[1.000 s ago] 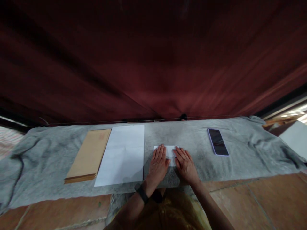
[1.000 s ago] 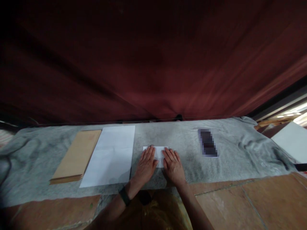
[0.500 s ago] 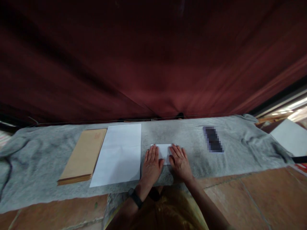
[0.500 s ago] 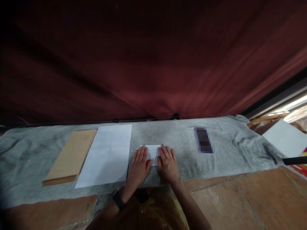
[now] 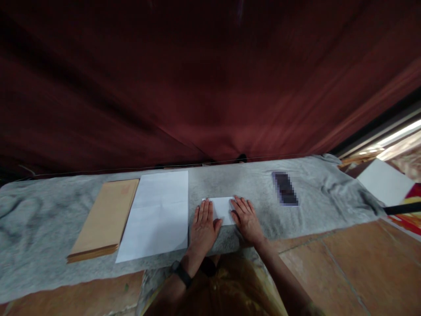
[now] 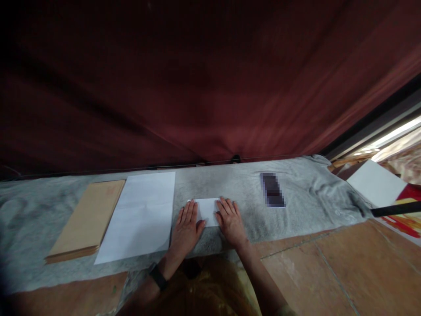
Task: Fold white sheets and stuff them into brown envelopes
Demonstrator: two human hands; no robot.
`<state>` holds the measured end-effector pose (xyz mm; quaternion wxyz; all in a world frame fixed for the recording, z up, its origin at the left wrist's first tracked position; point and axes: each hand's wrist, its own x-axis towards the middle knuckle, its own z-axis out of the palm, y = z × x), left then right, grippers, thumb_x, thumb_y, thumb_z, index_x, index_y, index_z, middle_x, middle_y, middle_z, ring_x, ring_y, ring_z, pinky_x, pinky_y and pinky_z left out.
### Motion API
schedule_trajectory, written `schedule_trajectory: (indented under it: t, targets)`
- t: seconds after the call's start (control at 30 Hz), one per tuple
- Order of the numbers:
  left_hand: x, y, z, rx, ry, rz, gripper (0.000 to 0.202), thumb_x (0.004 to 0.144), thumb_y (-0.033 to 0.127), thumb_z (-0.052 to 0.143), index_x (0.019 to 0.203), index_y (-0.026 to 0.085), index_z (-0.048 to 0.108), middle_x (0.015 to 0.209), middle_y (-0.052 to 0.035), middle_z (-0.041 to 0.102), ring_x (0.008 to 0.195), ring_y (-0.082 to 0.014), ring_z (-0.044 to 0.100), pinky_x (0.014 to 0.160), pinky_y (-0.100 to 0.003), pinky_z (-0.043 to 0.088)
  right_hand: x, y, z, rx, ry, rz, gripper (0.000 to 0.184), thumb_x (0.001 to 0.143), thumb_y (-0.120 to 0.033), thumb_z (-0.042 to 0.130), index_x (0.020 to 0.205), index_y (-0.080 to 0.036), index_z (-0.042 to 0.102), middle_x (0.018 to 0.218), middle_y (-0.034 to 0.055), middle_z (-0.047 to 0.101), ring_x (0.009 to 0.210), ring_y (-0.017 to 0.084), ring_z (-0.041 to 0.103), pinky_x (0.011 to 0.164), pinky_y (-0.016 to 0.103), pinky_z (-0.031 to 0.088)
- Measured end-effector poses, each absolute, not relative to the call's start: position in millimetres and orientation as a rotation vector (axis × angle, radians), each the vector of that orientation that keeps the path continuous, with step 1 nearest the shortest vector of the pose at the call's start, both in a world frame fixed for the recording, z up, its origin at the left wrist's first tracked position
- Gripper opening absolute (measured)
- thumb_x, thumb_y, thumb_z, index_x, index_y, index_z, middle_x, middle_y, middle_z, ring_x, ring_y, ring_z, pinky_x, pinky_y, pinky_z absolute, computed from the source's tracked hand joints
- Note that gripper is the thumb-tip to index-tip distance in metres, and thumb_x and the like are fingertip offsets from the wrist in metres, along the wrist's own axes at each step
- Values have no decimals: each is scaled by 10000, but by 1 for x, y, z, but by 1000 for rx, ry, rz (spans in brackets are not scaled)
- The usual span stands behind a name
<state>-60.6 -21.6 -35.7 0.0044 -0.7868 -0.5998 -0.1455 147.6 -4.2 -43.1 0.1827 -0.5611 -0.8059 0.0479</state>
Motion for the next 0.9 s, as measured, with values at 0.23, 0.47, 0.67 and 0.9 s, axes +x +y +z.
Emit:
schedule_trajectory:
  t: [0.23, 0.47, 0.67, 0.9]
  targets:
    - [-60, -22, -37, -2467, -1884, -483, 674, 999, 462, 409, 1529, 49, 354, 1584, -191, 384, 1504, -303, 301, 1210, -497, 304, 161, -3, -48, -1496, -2313, 163, 521, 1003, -155, 357, 1519, -174, 422, 1536, 110, 479, 1446, 260, 398, 1186, 516, 336]
    - [-60, -21, -37, -2475, -1891, -475, 682, 995, 459, 422, 1527, 37, 356, 1589, -200, 368, 1508, -311, 289, 1216, -500, 294, 162, -4, -50, -1473, -2273, 167, 530, 982, -155, 392, 1510, -171, 435, 1539, 116, 474, 1454, 265, 388, 1187, 528, 339]
    - [-59, -22, -38, -2471, -1881, -473, 670, 991, 409, 430, 1541, 41, 324, 1596, -199, 354, 1513, -305, 275, 1218, -506, 289, 140, -16, -40, -1498, -2294, 177, 482, 1015, -305, 454, 1480, -178, 472, 1547, 100, 468, 1477, 284, 347, 1206, 552, 293]
    - [-61, -22, -40, -2486, -1854, -511, 725, 988, 459, 434, 1564, 50, 268, 1598, -208, 346, 1512, -313, 276, 1212, -522, 298, 143, -18, -37, -1488, -2319, 216, 473, 1011, -303, 463, 1468, -182, 493, 1547, 108, 466, 1462, 284, 372, 1188, 543, 337]
